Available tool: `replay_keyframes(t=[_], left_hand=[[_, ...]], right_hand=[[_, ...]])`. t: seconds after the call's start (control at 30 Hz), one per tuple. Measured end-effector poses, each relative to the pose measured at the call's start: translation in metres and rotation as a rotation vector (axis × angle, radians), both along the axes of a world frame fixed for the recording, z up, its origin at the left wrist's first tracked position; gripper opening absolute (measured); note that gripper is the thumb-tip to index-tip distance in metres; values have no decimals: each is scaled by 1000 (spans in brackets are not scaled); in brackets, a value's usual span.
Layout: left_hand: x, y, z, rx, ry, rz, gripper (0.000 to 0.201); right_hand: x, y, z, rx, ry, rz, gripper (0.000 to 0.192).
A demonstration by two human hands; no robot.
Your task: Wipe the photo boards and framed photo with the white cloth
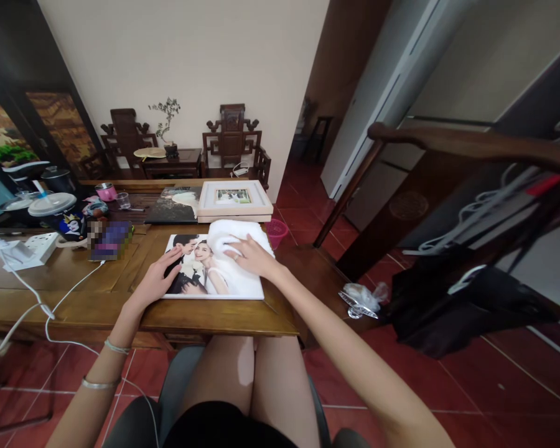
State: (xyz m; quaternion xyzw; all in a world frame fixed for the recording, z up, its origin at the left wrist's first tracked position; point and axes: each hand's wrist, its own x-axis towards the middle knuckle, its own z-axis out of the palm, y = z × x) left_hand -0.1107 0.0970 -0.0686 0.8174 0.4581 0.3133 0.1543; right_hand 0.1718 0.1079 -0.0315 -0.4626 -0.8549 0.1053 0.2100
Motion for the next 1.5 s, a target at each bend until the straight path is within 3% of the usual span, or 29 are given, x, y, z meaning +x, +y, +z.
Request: replay_keyframes(t=[0.13,0.27,0.37,0.6,0.73,0.87,1.13,1.23,1.37,1.5], left_hand=[[0,-1,0,-1,-15,-3,46],[0,-1,0,-3,-18,5,46],[1,0,-1,4,-20,16,46],[3,0,-1,-16,8,28,47],[3,-1,0,0,1,16,46],[3,-1,1,-1,9,17,45],[1,-2,3,-19,3,7,47],[1,-2,2,-16,-17,6,46],[1,-2,0,-10,-31,1,48],[1,-2,-1,0,-67,17,47]], right_hand=[[-1,34,4,-6,39,-39,37],[-3,28,4,8,35,-43,37],[-3,-4,0,36,-15,-23,35],[4,-115,-2,-11,-75,100,31],[3,-142,1,-20,-100,194,28],[-1,-119,1,-17,-120,173,29],[-25,2,5,41,-113,52,35],[-35,28,4,39,-135,7,35],[-39,17,0,63,-191,7,35],[-36,-36,0,55,-189,95,34]])
